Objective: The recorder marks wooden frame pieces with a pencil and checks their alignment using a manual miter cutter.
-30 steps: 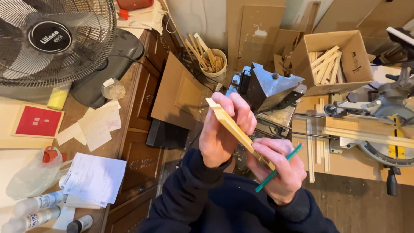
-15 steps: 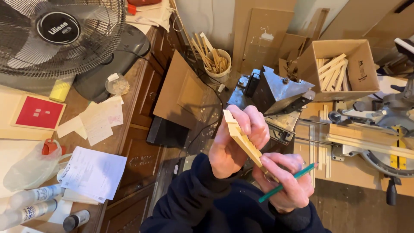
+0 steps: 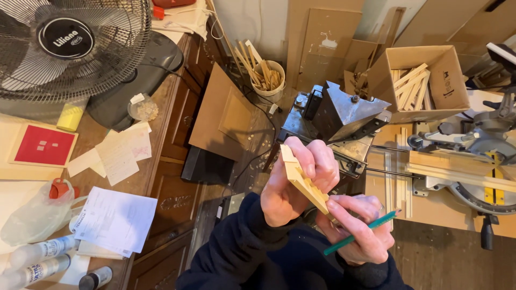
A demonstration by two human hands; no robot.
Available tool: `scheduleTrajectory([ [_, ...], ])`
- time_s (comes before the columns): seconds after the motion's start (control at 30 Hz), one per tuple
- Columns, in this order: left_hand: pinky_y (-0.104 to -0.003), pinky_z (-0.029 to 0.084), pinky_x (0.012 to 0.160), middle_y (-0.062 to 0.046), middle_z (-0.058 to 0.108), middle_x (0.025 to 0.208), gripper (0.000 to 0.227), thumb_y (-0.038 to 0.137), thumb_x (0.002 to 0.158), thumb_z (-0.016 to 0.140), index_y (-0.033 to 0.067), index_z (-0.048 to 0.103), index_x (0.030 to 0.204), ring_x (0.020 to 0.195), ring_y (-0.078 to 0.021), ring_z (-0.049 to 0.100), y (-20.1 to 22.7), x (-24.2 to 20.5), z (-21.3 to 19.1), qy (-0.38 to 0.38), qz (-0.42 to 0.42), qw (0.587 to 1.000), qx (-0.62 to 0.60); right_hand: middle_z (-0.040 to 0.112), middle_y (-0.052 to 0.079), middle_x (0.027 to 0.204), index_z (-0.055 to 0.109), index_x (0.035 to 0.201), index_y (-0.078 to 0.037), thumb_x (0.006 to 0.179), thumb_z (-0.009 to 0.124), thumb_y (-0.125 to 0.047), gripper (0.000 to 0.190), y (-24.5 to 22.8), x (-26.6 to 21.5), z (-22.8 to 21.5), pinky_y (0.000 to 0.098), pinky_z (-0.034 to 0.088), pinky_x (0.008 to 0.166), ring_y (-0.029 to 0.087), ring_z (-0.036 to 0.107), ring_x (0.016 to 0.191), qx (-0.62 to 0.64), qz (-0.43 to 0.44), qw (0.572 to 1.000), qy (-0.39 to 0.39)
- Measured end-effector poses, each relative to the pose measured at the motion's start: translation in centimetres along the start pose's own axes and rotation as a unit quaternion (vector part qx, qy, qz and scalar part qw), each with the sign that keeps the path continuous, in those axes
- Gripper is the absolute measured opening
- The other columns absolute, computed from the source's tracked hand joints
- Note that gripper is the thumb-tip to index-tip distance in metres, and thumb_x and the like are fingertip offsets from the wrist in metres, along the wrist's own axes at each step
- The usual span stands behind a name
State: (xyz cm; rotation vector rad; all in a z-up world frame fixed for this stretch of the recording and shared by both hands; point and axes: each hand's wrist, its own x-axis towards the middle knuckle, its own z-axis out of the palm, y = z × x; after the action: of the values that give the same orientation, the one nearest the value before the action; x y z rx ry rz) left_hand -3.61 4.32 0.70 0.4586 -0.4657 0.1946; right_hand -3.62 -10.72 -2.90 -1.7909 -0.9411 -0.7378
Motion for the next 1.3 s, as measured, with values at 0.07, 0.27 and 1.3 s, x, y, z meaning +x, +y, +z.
scheduleTrajectory([
  [0.07,-0.029,0.031,0.067,-0.004,0.042,0.090,0.035,0.043,0.117,0.033,0.0123,0.047,0.105,0.069,-0.0136,0.033,0.0,0.1,0.0,-0.002,0.006,1.000,0.007,0.071,0.013,0.098,0.069,0.106,-0.004,0.065,0.090,0.004,0.047,0.0,-0.1,0.1,0.0322,0.053,0.068,0.022,0.069,0.080,-0.003,0.002,1.000,0.002],
  [0.27,-0.029,0.032,0.069,-0.004,0.043,0.088,0.035,0.042,0.118,0.034,0.0122,0.047,0.105,0.070,-0.0136,0.034,0.1,0.1,-0.3,-0.006,0.002,1.000,0.008,0.071,0.012,0.098,0.069,0.106,-0.004,0.065,0.089,0.005,0.046,0.2,0.1,0.3,0.0322,0.053,0.068,0.023,0.069,0.080,-0.003,-0.007,1.000,0.010],
  [1.3,-0.031,0.037,0.068,-0.002,0.043,0.088,0.040,0.035,0.098,0.075,0.0149,0.040,0.100,0.070,-0.0139,0.039,0.9,0.1,-0.9,-0.036,-0.033,0.996,0.070,0.068,0.013,0.097,0.070,0.102,-0.001,0.065,0.094,-0.002,0.044,0.8,-0.8,1.4,0.0256,0.047,0.060,0.018,0.065,0.071,0.054,-0.027,0.997,0.039],
])
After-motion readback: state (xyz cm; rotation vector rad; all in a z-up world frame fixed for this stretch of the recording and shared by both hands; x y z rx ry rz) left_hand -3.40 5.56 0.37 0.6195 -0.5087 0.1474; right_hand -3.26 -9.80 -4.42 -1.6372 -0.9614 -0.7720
